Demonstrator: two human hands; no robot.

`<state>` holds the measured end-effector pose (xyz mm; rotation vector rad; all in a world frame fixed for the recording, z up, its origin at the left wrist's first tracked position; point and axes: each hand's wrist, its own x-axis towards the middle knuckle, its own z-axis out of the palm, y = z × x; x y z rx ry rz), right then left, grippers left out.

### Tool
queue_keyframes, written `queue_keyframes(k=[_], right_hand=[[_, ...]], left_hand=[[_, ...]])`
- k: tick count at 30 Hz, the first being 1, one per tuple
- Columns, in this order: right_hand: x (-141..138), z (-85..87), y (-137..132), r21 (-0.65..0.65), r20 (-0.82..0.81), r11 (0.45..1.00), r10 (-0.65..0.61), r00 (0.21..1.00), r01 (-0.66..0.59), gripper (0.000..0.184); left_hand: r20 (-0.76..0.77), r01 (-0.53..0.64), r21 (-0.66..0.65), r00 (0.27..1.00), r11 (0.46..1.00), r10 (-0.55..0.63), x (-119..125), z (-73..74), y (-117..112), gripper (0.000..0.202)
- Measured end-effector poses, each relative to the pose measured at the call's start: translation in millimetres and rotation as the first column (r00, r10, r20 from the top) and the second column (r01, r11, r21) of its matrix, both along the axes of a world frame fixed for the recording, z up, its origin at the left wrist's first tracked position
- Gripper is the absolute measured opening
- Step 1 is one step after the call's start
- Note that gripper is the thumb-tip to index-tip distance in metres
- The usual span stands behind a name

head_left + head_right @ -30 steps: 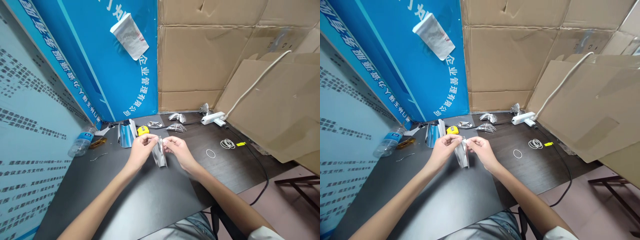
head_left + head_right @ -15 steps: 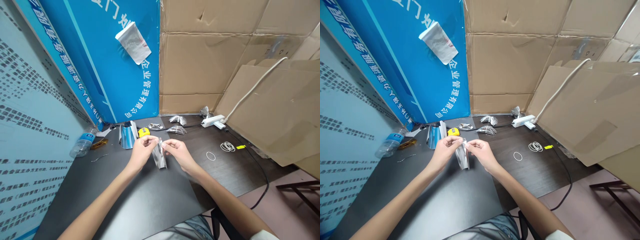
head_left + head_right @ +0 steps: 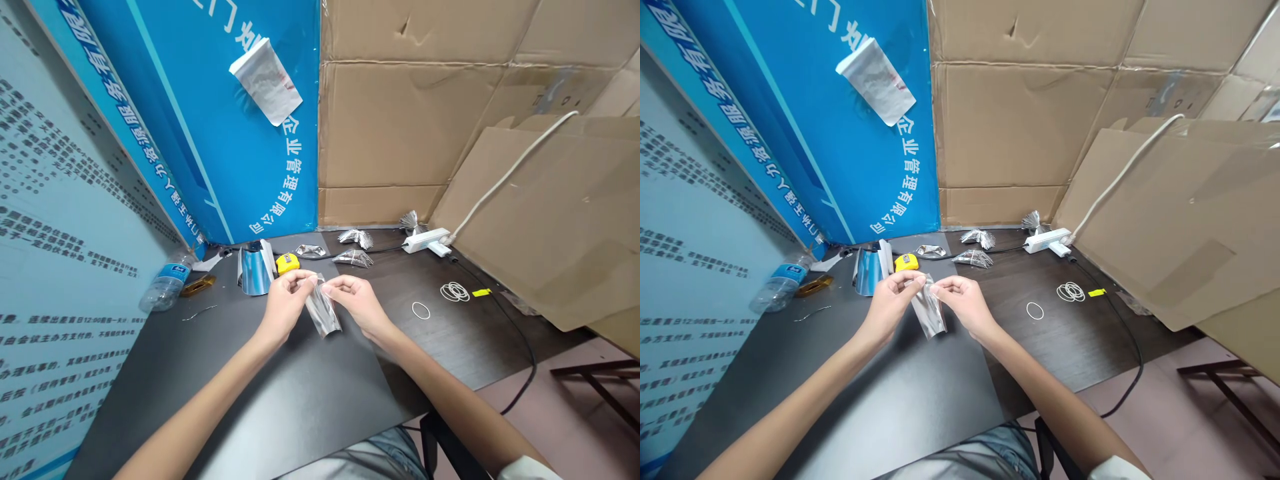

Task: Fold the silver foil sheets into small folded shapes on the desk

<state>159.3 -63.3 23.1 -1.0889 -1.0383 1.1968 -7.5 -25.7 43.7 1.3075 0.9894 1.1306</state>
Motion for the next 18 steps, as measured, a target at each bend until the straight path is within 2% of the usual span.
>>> queue_keyframes(k=[8,13,18], right_hand=[[0.2,-0.6,-4.0,-0.015,-0.053,0.99,0.137,0.989,-0.138,0.033],[-1.5,-0.3,-3.1,-0.031,-0.024,0.993,0.114,0.993,-0.115,0.038],[0.9,-5.9,2.3,-0.011,0.065,0.997,0.074,0.995,-0.074,0.038]], left_hand=[[-0.013,-0.019,0.036,1.0,0.999,0.019,-4.6,2.9,4.8,0.031],[0.02,0.006,0.027,1.0,1.0,-0.006,-4.7,0.0,6.5,0.033],[-0.026,-0.014,0.085,1.0,0.996,0.016,-5.4,-2.1,7.0,0.029]])
